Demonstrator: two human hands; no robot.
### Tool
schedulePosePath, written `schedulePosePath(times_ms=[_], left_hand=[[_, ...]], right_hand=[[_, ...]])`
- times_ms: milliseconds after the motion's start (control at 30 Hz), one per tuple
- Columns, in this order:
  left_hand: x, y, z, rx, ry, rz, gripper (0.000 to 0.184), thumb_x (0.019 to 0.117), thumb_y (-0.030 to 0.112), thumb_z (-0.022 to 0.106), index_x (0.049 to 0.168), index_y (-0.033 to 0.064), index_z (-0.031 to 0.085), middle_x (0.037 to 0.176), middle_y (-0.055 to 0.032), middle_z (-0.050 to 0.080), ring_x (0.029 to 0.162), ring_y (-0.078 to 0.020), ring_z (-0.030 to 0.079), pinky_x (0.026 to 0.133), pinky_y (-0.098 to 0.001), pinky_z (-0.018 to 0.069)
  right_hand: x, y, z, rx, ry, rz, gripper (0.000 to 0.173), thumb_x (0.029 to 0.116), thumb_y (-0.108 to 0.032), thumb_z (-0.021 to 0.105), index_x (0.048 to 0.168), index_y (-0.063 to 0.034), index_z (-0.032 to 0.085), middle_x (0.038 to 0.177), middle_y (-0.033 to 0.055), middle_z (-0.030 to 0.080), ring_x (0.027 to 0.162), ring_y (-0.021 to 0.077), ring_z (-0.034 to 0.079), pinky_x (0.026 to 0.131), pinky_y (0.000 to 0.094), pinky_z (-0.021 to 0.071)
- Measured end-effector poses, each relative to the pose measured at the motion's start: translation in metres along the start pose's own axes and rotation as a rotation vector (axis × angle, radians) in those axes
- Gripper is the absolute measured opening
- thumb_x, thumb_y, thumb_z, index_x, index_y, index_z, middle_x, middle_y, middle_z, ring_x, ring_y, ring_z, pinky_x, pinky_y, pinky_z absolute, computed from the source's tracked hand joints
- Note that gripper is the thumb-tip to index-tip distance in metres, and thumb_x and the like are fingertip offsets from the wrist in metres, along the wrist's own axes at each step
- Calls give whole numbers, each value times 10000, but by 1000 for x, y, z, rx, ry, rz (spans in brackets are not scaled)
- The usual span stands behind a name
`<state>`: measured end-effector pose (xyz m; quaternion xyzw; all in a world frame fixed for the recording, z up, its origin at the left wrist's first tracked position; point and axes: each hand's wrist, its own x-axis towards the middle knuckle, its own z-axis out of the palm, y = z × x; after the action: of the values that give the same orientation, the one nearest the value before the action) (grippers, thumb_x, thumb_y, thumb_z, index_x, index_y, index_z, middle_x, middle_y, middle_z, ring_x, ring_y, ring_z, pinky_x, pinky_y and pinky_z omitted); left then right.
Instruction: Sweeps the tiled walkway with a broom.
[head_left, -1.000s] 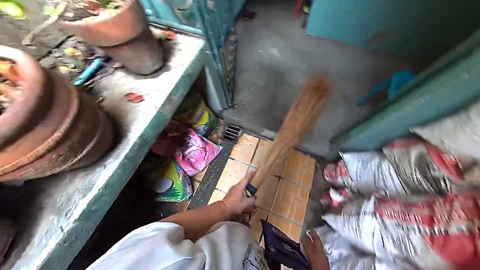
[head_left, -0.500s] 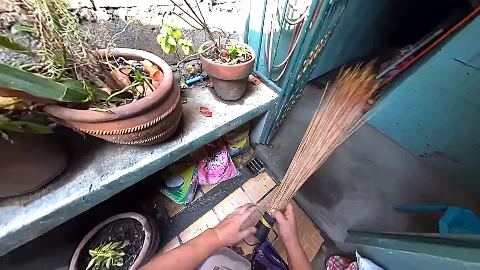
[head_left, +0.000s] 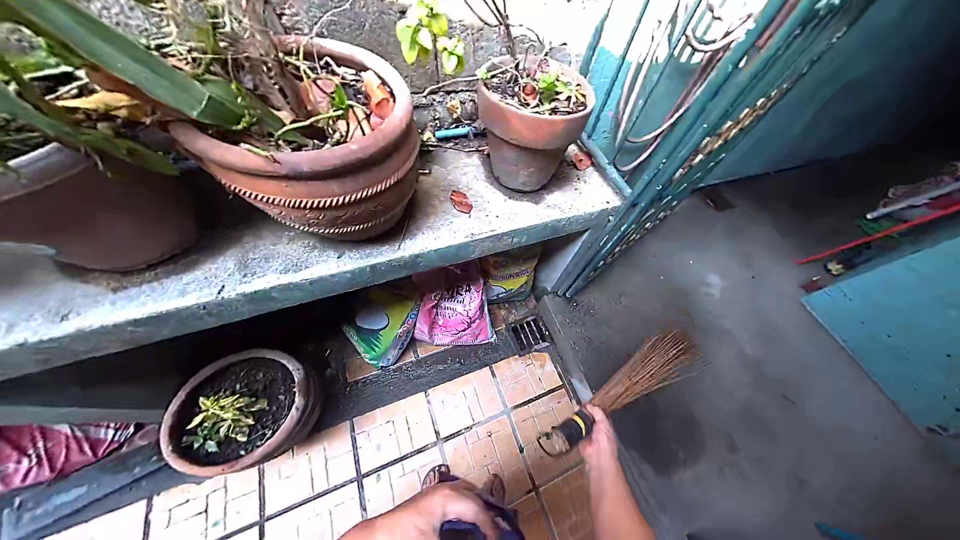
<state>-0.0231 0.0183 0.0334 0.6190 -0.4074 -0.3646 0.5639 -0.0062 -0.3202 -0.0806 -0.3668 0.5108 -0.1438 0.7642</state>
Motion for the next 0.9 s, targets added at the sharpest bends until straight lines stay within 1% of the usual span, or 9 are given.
schedulePosePath(times_ms=[67, 133, 233, 300, 400, 533, 633, 767, 900], left_hand=[[-34, 5, -12, -105, 137, -102, 178, 974, 209, 674, 1081, 123, 787, 1098, -37, 758, 1090, -146, 680, 1015, -389, 525], [-61, 14, -22, -204, 238, -161, 174, 966, 217, 691, 1072, 113, 781, 1062, -15, 760, 1008, -84, 696, 929, -316, 569], [-81, 19, -33, -298, 298, -171, 155, 959, 177, 707, 1078, 107, 777, 1063, -4, 761, 996, -65, 698, 918, -277, 573], [-79, 19, -32, -309, 303, -173, 155, 953, 166, 711, 1080, 109, 780, 1062, -2, 759, 994, -66, 695, 918, -274, 570], [-60, 16, -27, -276, 287, -125, 160, 957, 184, 718, 1087, 114, 780, 1078, -13, 760, 1010, -77, 697, 934, -281, 567], [-35, 24, -26, -234, 370, -136, 158, 943, 187, 730, 1076, 120, 785, 1075, -3, 762, 1009, -79, 701, 930, -274, 570], [-17, 36, -14, -229, 467, -160, 165, 939, 162, 727, 1084, 101, 778, 1080, -21, 759, 1013, -95, 700, 936, -292, 569], [20, 45, 15, -274, 566, -147, 177, 952, 93, 703, 1116, 57, 759, 1085, -48, 759, 1009, -102, 705, 939, -305, 572], [70, 38, 42, -266, 607, -126, 180, 957, 118, 704, 1111, 40, 756, 1083, -56, 758, 1023, -104, 699, 958, -322, 556]], right_hand=[[-9, -9, -33, -373, 63, -111, 402, 899, 46, 595, 1290, 13, 505, 940, 163, 611, 714, 224, 621, 622, 396, 559], [-27, -21, -76, -733, 51, -218, 620, 850, 18, 682, 1428, 27, 460, 1112, 241, 631, 848, 295, 650, 746, 478, 569], [-62, -41, -119, -954, -11, -370, 715, 857, -83, 771, 1486, 1, 444, 1193, 255, 651, 922, 304, 677, 816, 509, 573], [-83, -55, -121, -1009, -67, -456, 720, 871, -128, 780, 1509, -58, 453, 1209, 217, 665, 875, 267, 687, 763, 480, 584], [-85, -80, -89, -1110, -148, -553, 798, 917, -190, 745, 1610, -165, 349, 1377, 207, 614, 1006, 293, 701, 861, 520, 582], [-49, -131, -20, -1257, -157, -667, 748, 992, -270, 668, 1639, -231, 295, 1236, 214, 678, 826, 320, 694, 768, 563, 572], [-20, -190, 24, -1292, -201, -799, 734, 1011, -283, 639, 1644, -209, 275, 1361, 219, 625, 1006, 379, 697, 888, 625, 545], [28, -267, 76, -1346, -228, -915, 712, 1035, -294, 585, 1649, -165, 247, 1350, 233, 626, 957, 379, 699, 842, 600, 557], [88, -322, 151, -1802, -139, -742, 691, 1065, -342, 528, 1660, -224, 196, 1394, 250, 591, 1265, 429, 597, 1044, 619, 466]])
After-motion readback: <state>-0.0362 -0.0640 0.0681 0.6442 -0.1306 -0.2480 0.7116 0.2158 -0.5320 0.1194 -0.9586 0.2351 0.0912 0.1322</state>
